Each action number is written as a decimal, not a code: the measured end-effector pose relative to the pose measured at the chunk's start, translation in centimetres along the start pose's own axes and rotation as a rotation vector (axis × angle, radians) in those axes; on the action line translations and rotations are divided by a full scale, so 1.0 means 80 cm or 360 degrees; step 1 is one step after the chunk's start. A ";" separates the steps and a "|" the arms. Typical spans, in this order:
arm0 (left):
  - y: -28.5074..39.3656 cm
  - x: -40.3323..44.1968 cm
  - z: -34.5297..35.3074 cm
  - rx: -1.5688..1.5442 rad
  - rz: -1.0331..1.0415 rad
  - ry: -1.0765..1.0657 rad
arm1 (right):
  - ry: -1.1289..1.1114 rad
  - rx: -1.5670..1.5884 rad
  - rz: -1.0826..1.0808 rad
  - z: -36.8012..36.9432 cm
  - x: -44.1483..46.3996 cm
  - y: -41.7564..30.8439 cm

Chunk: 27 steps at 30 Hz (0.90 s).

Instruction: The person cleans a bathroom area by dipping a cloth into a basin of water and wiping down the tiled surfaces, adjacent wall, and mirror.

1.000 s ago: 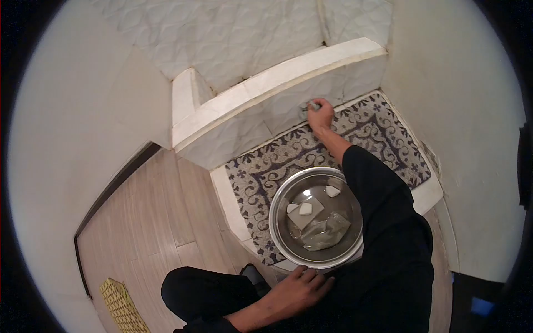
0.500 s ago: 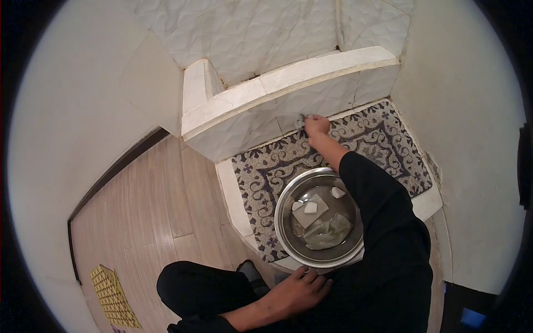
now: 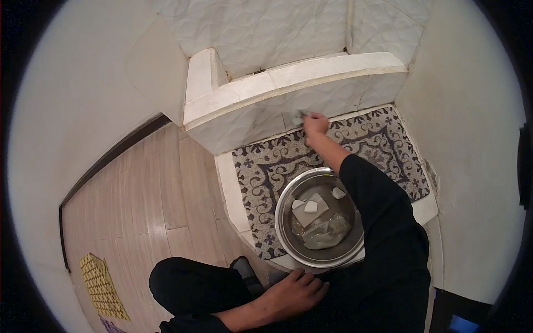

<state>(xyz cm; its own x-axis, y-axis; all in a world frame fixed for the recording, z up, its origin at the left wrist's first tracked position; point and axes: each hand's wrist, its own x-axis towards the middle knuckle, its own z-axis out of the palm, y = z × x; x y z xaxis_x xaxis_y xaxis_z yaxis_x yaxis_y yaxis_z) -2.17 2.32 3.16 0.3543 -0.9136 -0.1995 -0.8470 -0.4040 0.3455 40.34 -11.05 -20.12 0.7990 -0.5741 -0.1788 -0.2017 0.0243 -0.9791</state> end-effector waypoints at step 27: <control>0.008 -0.015 0.008 0.0062 -0.0024 0.0355 | 0.0261 -0.0531 -0.0404 -0.016 -0.029 -0.030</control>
<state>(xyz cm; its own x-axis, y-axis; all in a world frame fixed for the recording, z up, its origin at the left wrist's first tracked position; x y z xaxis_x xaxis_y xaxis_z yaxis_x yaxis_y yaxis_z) -3.43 3.21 3.03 0.4424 -0.8968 0.0049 -0.8541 -0.4196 0.3074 38.27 -10.85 -17.21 0.7519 -0.6506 0.1068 -0.2042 -0.3838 -0.9006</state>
